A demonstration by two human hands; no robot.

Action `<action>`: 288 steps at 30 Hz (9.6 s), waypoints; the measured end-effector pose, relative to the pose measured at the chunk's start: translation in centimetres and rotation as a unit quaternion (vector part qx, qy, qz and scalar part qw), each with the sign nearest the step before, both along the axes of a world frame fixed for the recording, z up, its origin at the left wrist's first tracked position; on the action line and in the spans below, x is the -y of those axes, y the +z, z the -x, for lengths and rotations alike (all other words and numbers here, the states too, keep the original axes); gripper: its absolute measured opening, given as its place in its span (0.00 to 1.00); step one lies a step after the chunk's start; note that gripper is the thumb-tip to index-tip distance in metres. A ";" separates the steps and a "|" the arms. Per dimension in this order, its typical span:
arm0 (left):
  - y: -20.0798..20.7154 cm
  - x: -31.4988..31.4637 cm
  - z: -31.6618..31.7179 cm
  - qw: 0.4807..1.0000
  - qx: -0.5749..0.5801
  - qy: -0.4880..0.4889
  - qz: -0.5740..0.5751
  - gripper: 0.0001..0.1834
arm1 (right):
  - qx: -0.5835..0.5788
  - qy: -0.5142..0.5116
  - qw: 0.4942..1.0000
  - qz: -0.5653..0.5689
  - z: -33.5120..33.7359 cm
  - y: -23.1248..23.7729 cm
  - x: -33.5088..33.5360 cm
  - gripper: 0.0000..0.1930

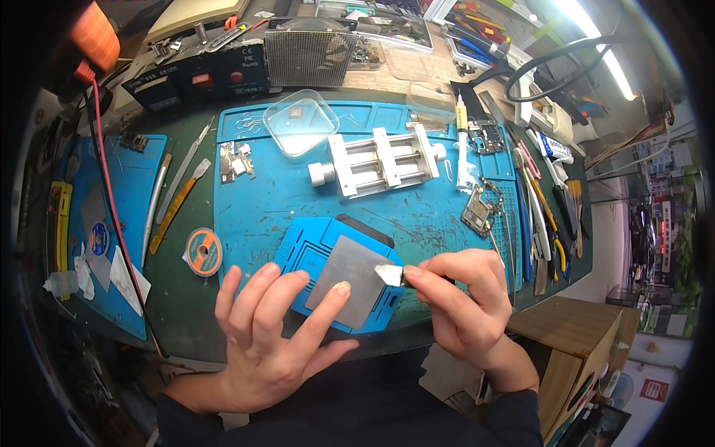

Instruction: The person cleans a small rectangular component with a cloth, then uses a soldering iron to apply heat to its surface. The person handles the component and soldering iron with both hands on a cluttered workbench.

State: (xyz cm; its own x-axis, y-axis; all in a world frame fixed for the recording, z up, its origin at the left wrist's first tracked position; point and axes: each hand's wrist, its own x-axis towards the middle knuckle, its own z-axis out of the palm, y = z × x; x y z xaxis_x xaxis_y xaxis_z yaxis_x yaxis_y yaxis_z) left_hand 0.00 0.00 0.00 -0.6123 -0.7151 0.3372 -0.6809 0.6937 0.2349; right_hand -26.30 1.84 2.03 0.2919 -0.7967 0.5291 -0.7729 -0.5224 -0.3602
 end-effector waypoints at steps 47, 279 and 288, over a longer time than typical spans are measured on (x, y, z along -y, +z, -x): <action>-0.3 0.0 -0.1 1.000 -0.015 0.000 -0.001 0.34 | -0.005 0.045 0.999 0.012 -2.0 -0.4 1.3 0.22; -0.8 0.5 -19.9 0.884 -0.275 0.349 0.148 0.08 | 0.243 -0.121 0.944 -0.189 4.9 0.5 10.5 0.09; 0.3 2.6 -22.7 0.892 -0.105 0.436 0.055 0.14 | 0.193 -0.080 0.962 -0.177 3.1 2.6 5.4 0.09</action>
